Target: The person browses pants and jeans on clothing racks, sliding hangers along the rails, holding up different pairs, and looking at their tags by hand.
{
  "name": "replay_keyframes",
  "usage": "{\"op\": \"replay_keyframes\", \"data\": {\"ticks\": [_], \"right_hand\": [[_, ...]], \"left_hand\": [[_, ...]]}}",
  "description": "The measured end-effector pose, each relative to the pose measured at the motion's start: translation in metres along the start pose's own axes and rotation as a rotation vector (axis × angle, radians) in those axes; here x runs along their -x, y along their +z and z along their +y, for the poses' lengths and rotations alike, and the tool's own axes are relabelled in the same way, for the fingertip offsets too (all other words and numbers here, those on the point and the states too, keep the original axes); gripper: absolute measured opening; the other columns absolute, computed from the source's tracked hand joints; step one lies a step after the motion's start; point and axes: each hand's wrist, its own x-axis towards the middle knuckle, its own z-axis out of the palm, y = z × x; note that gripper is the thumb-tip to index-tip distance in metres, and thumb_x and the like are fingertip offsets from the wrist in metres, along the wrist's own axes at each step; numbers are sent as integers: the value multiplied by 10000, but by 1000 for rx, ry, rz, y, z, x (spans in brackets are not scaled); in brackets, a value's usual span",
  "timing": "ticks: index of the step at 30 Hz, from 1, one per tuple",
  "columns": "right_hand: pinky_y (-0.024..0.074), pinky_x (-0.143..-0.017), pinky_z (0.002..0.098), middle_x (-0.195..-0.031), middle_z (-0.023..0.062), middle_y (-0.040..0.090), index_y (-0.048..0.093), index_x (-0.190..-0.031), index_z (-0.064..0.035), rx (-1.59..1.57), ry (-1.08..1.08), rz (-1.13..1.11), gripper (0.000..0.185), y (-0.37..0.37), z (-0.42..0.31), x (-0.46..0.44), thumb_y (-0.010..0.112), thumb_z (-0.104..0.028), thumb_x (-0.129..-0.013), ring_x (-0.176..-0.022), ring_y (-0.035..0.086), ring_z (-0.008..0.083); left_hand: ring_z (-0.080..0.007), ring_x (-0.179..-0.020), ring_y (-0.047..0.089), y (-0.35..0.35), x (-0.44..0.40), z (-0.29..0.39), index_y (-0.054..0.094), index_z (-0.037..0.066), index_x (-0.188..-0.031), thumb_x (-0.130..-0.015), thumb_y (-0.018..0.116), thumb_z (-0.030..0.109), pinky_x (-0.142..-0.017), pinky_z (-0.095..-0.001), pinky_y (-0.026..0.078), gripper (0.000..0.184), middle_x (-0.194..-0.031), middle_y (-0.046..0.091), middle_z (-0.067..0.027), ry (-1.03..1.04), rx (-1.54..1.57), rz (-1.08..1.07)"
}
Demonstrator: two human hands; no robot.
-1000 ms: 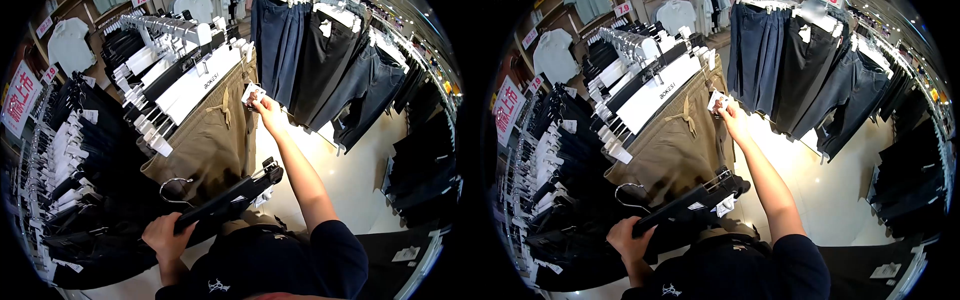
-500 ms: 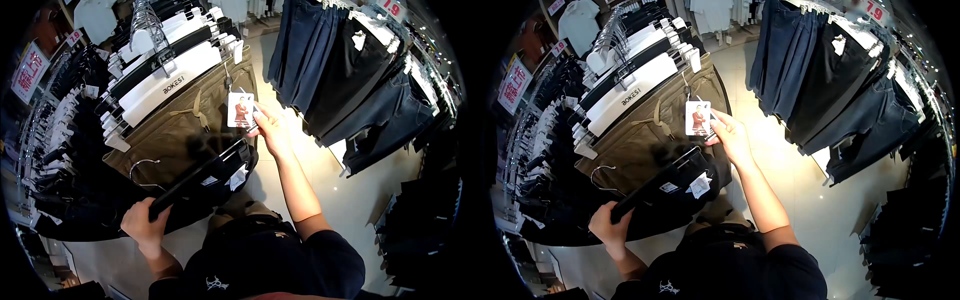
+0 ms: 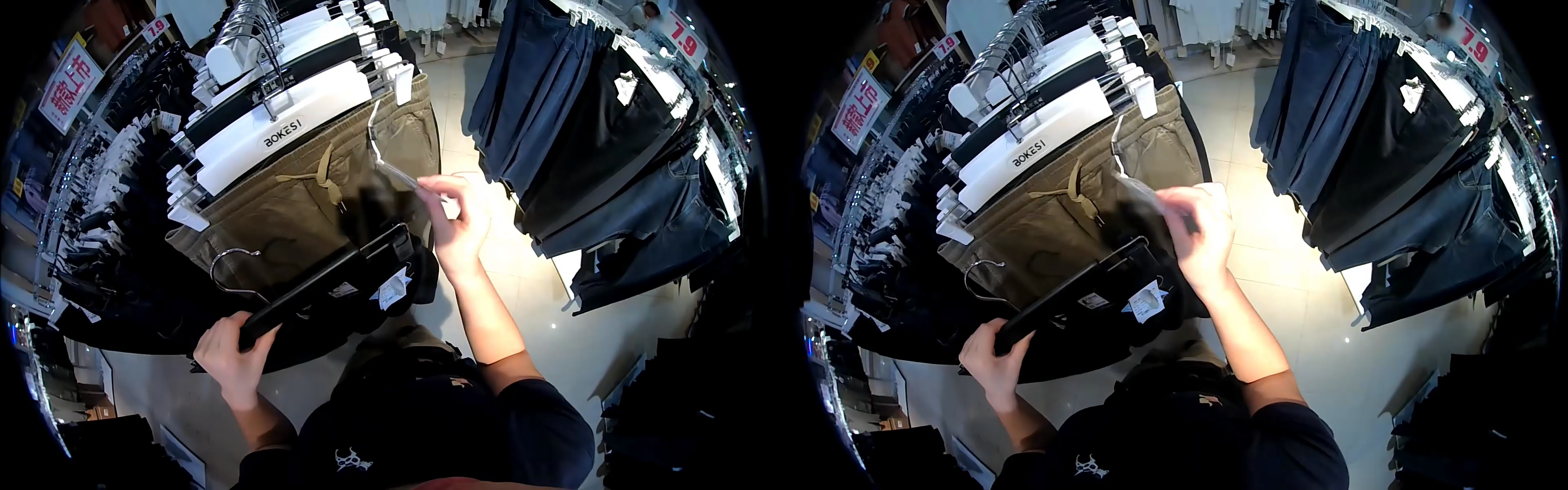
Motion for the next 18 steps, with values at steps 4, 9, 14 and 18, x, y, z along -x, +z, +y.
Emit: {"op": "replay_keyframes", "data": {"ticks": [4,9,14,18], "right_hand": [[430,-804,348,-963,73,586,684,-726,-70,349,-391,-135,262,5,0,-2,592,72,-526,-912,510,279],[401,-913,404,-1100,126,533,697,-722,-125,264,-374,-19,250,20,14,-4,632,68,-577,-1064,462,337],[392,-941,416,-1131,138,524,685,-694,-119,250,-305,-8,228,26,28,1,651,85,-601,-1096,467,349],[375,-972,429,-1147,157,512,611,-664,-70,242,-286,-2,183,32,37,4,618,111,-637,-1133,467,354]], "left_hand": [[-201,-459,499,-4,-3,-6,573,52,-677,-583,815,227,-440,-279,370,313,-573,533,-43,7,-14,23],[-192,-447,490,-3,-8,-15,575,55,-680,-581,817,238,-436,-275,365,319,-566,531,-39,0,-20,23],[-191,-465,498,-4,-7,-28,581,51,-694,-575,821,223,-453,-273,375,319,-578,534,-41,11,-13,-16],[-195,-453,493,-4,-9,-33,573,58,-689,-577,816,265,-438,-276,363,338,-567,529,-37,43,-36,-22]]}}
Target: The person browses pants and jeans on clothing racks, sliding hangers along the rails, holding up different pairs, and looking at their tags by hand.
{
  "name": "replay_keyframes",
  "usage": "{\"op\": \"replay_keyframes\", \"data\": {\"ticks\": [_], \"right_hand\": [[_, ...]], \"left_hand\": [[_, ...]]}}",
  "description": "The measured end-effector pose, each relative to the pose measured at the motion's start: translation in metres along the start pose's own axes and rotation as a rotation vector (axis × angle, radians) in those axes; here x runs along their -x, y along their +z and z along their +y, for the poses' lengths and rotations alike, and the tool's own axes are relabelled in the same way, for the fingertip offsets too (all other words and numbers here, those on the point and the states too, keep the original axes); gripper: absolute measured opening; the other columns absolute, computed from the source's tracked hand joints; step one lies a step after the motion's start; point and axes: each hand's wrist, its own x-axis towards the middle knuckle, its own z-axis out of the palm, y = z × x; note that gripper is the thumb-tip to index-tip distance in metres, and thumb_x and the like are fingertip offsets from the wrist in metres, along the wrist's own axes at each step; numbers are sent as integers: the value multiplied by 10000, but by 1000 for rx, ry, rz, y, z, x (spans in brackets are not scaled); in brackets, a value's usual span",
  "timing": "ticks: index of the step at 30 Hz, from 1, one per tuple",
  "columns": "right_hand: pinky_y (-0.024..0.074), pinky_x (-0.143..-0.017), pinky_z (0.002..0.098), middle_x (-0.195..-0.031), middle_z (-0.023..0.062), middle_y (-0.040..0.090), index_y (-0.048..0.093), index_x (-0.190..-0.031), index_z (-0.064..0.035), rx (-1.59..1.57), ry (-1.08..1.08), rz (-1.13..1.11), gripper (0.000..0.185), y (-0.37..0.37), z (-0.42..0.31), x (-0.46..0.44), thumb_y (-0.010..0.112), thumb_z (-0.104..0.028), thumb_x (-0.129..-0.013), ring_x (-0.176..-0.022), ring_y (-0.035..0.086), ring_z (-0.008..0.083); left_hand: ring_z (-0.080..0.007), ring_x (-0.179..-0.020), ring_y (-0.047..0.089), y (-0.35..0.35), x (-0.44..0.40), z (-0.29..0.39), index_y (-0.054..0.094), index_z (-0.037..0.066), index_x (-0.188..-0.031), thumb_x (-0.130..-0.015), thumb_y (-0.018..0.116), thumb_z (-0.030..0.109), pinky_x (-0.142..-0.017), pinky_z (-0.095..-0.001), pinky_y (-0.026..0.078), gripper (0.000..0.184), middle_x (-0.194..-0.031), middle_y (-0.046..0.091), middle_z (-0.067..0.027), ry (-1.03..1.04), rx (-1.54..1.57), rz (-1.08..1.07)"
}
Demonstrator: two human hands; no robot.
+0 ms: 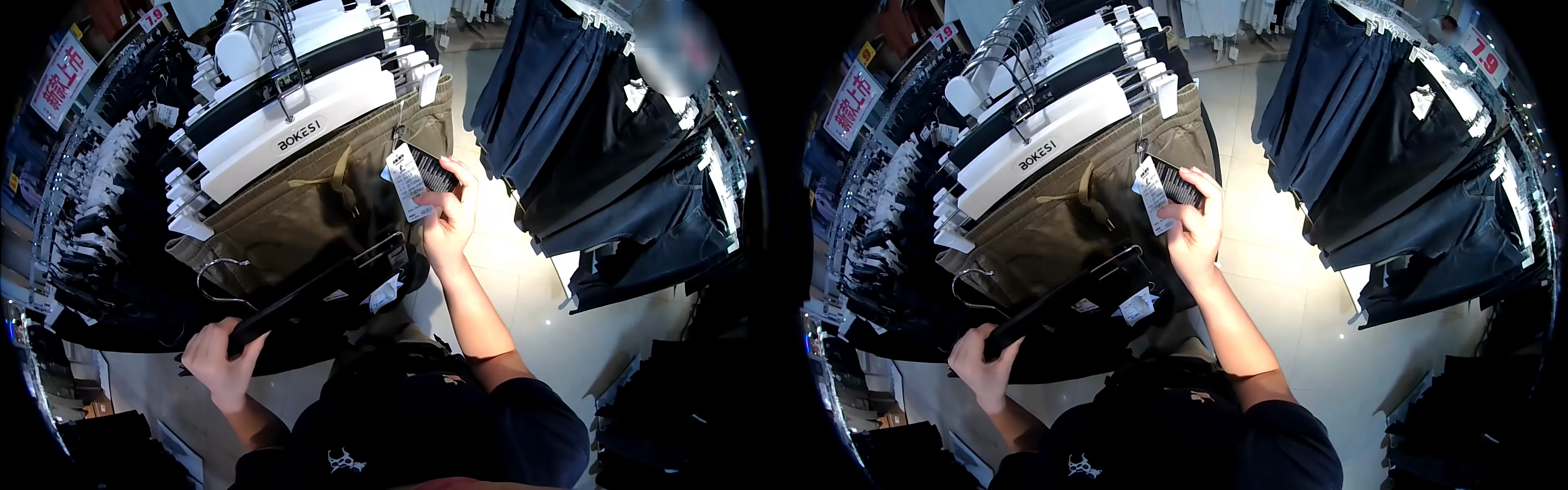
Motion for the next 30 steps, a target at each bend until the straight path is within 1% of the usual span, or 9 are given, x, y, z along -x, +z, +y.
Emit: {"op": "replay_keyframes", "data": {"ticks": [11,13,16,18,20,22,26,28,30], "right_hand": [[324,-1014,452,-1203,161,485,542,-716,-57,-230,210,72,139,13,10,16,638,42,-697,-1213,422,369],[272,-1045,467,-1277,165,456,574,-863,-75,127,136,-118,216,9,7,15,643,26,-684,-1264,360,384],[217,-1072,470,-1345,167,411,560,-1026,-85,205,207,-190,378,5,-11,20,614,37,-673,-1304,300,394],[190,-1085,466,-1373,180,379,521,-1114,-45,60,208,-137,398,-3,-15,30,563,20,-724,-1324,276,382],[204,-1081,461,-1353,201,393,511,-1107,7,-412,273,-14,317,0,-27,36,510,-34,-792,-1305,312,353],[385,-988,422,-1200,253,506,496,-1137,42,-755,412,-227,347,-4,-42,36,474,-175,-868,-1104,527,327],[503,-830,365,-937,209,643,500,-1125,81,-923,728,-718,432,6,-59,29,579,-233,-839,-889,640,289],[513,-792,300,-925,139,681,590,-1070,46,-994,623,-900,560,11,-52,30,786,-54,-556,-870,662,226],[521,-742,271,-863,123,690,639,-1007,39,-891,645,-1029,450,16,-64,25,778,-27,-585,-806,673,198]], "left_hand": [[-188,-466,503,-1,-1,-12,577,61,-716,-588,809,264,-451,-281,372,334,-578,534,-34,21,6,-25],[-186,-466,505,-2,-1,-14,580,62,-717,-590,807,265,-453,-281,373,330,-579,536,-32,7,-2,-12],[-163,-467,506,-6,-1,-17,594,73,-713,-594,799,273,-457,-269,364,311,-572,538,-12,37,-2,-22],[-155,-465,499,-10,1,-19,600,79,-717,-601,794,276,-451,-269,355,300,-580,546,-1,45,-6,-29],[-149,-473,498,-13,4,-20,604,83,-723,-602,791,279,-453,-265,347,296,-591,554,5,33,-31,10],[-142,-480,496,-18,8,-20,608,88,-728,-604,788,283,-456,-260,340,293,-603,561,12,21,-57,41],[-130,-558,518,-33,25,-18,615,99,-753,-602,778,281,-523,-248,331,287,-650,583,20,2,-126,95],[-152,-670,545,-38,35,-18,614,106,-773,-599,771,267,-649,-290,351,285,-727,600,11,-29,-172,149],[-170,-752,557,-43,52,-18,614,108,-785,-605,767,245,-743,-330,343,273,-768,604,2,-133,-191,144]]}}
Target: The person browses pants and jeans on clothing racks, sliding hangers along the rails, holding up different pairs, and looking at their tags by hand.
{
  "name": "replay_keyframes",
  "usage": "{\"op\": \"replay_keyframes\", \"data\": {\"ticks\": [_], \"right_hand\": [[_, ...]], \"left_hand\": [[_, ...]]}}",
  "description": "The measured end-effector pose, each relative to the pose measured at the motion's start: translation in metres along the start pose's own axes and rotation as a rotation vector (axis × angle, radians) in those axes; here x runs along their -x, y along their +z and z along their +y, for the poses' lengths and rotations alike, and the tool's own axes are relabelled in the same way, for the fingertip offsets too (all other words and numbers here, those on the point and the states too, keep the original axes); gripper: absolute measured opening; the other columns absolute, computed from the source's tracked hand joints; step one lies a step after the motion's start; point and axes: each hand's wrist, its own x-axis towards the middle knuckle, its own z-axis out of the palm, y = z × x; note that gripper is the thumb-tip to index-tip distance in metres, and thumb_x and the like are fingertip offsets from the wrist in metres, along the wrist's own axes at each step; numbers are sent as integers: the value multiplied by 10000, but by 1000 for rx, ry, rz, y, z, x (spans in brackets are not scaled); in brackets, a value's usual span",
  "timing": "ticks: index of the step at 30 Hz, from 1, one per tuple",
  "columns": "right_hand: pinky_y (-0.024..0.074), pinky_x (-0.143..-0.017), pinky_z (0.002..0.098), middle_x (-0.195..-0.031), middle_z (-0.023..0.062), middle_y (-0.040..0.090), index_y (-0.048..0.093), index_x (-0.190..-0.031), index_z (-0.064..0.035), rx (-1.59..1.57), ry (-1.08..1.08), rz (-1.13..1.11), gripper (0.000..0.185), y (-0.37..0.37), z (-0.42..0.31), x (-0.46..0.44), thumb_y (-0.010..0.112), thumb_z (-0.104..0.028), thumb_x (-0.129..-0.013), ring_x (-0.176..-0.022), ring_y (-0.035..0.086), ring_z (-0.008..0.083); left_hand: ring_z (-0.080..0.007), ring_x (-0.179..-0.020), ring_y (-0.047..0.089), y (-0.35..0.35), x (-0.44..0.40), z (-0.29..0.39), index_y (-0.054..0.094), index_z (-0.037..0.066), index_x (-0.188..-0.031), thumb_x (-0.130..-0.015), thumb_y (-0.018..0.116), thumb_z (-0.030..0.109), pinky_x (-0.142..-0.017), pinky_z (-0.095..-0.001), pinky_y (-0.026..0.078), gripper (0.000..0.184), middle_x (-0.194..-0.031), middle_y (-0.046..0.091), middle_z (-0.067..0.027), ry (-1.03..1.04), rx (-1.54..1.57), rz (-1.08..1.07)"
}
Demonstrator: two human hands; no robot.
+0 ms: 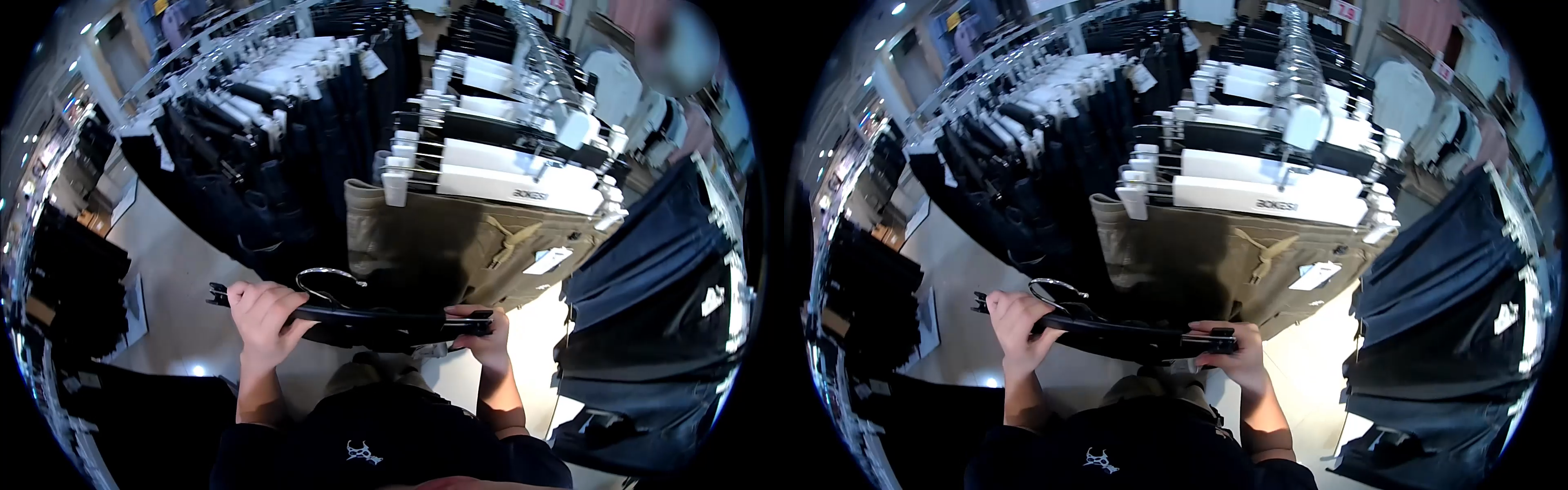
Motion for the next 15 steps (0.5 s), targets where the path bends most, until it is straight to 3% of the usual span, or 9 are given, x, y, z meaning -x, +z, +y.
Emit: {"op": "replay_keyframes", "data": {"ticks": [1,3,5,9,12,15], "right_hand": [[521,-742,271,-863,123,690,639,-1007,39,-6,3,-28,450,6,1,-2,778,-27,-585,-806,673,198],[519,-712,249,-835,122,690,656,-992,31,46,57,-57,418,20,3,-6,786,-14,-597,-768,674,175],[515,-667,240,-809,128,683,660,-935,20,133,-132,-103,357,40,10,-15,800,-41,-613,-714,675,183],[502,-588,238,-721,117,666,653,-848,16,132,-321,-166,284,98,9,-33,799,-58,-616,-624,664,194],[511,-605,261,-734,155,664,629,-786,51,200,-255,-204,261,140,12,-41,795,-52,-613,-646,664,219],[479,-544,240,-650,100,643,649,-796,6,283,-255,-105,233,192,16,-56,780,-45,-610,-557,638,173]], "left_hand": [[-188,-833,568,-3,8,-2,613,109,-797,-612,762,223,-837,-371,334,263,-809,607,-6,-80,-4,-12],[-206,-893,571,-7,20,-9,612,107,-807,-622,754,199,-901,-409,303,250,-830,609,-14,-146,-35,20],[-261,-1026,568,-13,35,-19,608,94,-817,-629,726,121,-1026,-501,214,224,-859,617,-29,-252,-35,57],[-276,-1085,547,-32,63,-48,610,85,-813,-591,717,67,-1048,-537,172,247,-890,627,-29,-402,-48,133],[-276,-1102,538,-52,86,-83,618,84,-830,-588,723,67,-1052,-539,169,264,-894,627,-32,-444,-67,169],[-272,-1109,535,-74,106,-122,626,89,-845,-575,733,69,-1058,-540,162,292,-908,628,-31,-473,-73,177]]}}
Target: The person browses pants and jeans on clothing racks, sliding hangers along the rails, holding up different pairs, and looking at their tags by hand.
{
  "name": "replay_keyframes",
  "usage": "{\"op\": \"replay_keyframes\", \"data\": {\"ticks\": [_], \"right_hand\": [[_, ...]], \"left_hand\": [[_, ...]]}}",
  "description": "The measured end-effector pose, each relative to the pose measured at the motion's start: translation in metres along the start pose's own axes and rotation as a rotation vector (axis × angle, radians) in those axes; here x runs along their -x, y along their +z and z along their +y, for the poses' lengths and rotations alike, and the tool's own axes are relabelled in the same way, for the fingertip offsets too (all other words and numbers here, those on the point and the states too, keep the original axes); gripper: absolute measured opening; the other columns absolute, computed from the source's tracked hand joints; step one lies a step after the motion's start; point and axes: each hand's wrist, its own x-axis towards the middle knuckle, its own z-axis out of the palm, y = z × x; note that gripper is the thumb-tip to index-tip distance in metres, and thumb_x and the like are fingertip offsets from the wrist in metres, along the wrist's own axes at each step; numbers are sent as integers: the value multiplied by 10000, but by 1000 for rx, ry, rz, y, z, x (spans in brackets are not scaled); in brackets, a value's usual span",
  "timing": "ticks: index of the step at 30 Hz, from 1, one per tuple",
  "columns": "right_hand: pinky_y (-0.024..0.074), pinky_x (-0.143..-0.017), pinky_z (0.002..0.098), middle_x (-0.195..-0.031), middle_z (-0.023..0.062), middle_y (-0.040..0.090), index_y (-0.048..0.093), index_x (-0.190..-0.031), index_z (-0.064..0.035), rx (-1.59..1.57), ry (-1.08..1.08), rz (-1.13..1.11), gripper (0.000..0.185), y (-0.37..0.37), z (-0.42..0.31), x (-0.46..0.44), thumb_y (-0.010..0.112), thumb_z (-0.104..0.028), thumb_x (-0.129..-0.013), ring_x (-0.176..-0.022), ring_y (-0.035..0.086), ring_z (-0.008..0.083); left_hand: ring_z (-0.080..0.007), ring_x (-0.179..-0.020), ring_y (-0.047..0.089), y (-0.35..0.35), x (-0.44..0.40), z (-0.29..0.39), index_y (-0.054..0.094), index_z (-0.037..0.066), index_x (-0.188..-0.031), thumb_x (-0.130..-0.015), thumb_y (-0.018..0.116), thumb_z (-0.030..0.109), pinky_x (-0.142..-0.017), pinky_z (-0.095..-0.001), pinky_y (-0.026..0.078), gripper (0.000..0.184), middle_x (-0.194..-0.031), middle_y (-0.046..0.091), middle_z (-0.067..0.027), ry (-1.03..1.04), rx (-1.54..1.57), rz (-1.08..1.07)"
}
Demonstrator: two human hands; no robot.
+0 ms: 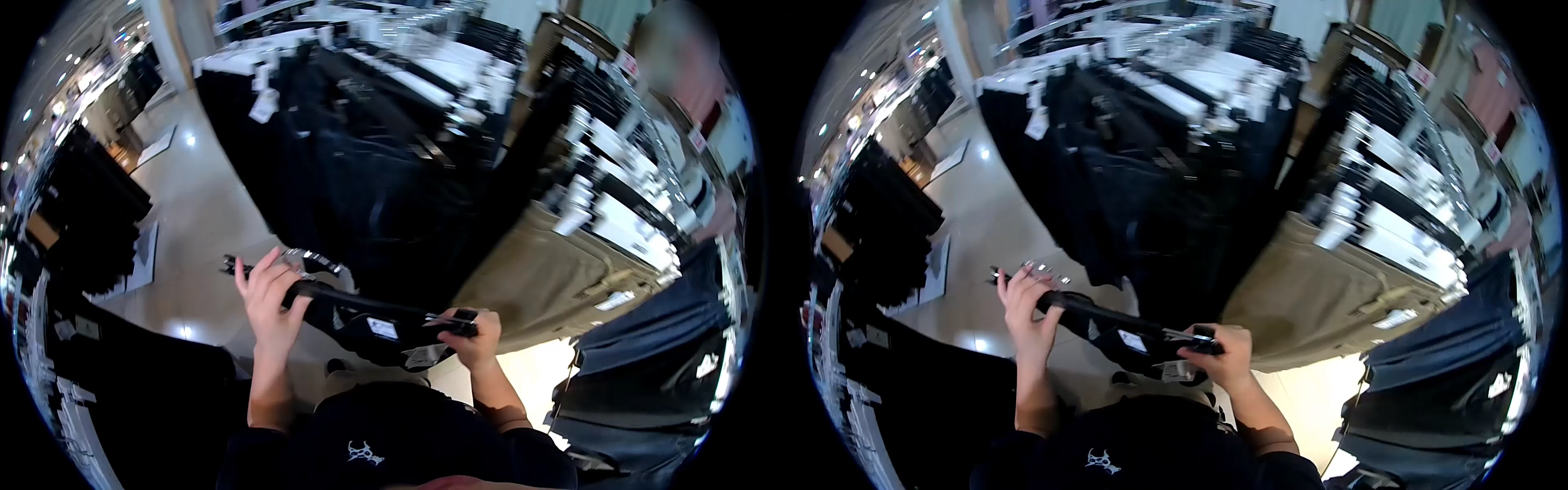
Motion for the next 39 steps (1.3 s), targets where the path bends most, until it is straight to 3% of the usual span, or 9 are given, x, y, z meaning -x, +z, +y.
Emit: {"op": "replay_keyframes", "data": {"ticks": [5,11,12,16,25,31,35,37,39], "right_hand": [[451,-555,215,-662,87,651,635,-797,29,-101,-9,-39,202,86,-8,-40,736,-28,-632,-572,615,134],[452,-585,221,-683,80,653,625,-793,28,-227,48,-17,160,174,-3,-72,695,-35,-664,-600,608,118],[452,-589,223,-688,79,654,626,-794,26,-252,61,4,153,189,-2,-78,690,-33,-668,-603,606,118],[438,-593,220,-698,60,646,632,-809,25,-285,61,42,121,232,0,-107,667,-29,-707,-606,573,98],[438,-603,221,-716,54,644,625,-811,38,-433,63,80,87,297,19,-191,640,-17,-745,-634,563,83],[331,-530,187,-661,-52,539,645,-836,9,-502,90,147,88,325,34,-273,632,-74,-810,-585,432,19],[377,-607,193,-724,-34,573,647,-862,14,-503,79,162,145,333,40,-327,642,-128,-834,-661,475,36],[402,-640,198,-762,-10,613,650,-872,19,-532,108,211,160,342,40,-357,645,-137,-837,-695,511,46],[420,-651,202,-780,0,631,643,-865,38,-575,73,242,173,348,39,-383,648,-133,-840,-717,523,41]], "left_hand": [[-263,-1140,504,-40,-8,-83,650,120,-916,-549,762,93,-1049,-537,179,385,-966,619,-10,-21,-78,37],[-325,-1172,479,-65,-23,-161,600,70,-991,-509,766,67,-1047,-503,226,510,-1016,590,-59,-140,-91,183],[-316,-1186,461,-70,-25,-171,615,68,-1027,-514,782,54,-1036,-484,260,540,-1102,570,-70,-148,-143,148],[-360,-1206,423,-69,-46,-201,595,31,-1067,-557,764,13,-977,-433,376,539,-1165,545,-120,-207,-74,238],[-329,-1230,438,-58,-112,-278,591,4,-1116,-588,703,-59,-997,-405,375,543,-1235,541,-131,-148,-49,304],[-295,-1228,449,-36,-189,-321,583,4,-1160,-631,680,-55,-1013,-367,355,541,-1258,537,-128,-72,-148,307],[-287,-1233,443,-21,-240,-343,579,24,-1186,-645,653,-73,-1028,-370,333,554,-1268,529,-130,-12,-299,322],[-272,-1245,430,-10,-267,-360,585,70,-1193,-699,689,86,-1044,-438,270,505,-1278,524,-93,16,-265,370],[-274,-1234,438,0,-295,-378,574,73,-1205,-699,677,51,-1033,-437,274,516,-1276,522,-93,77,-241,396]]}}
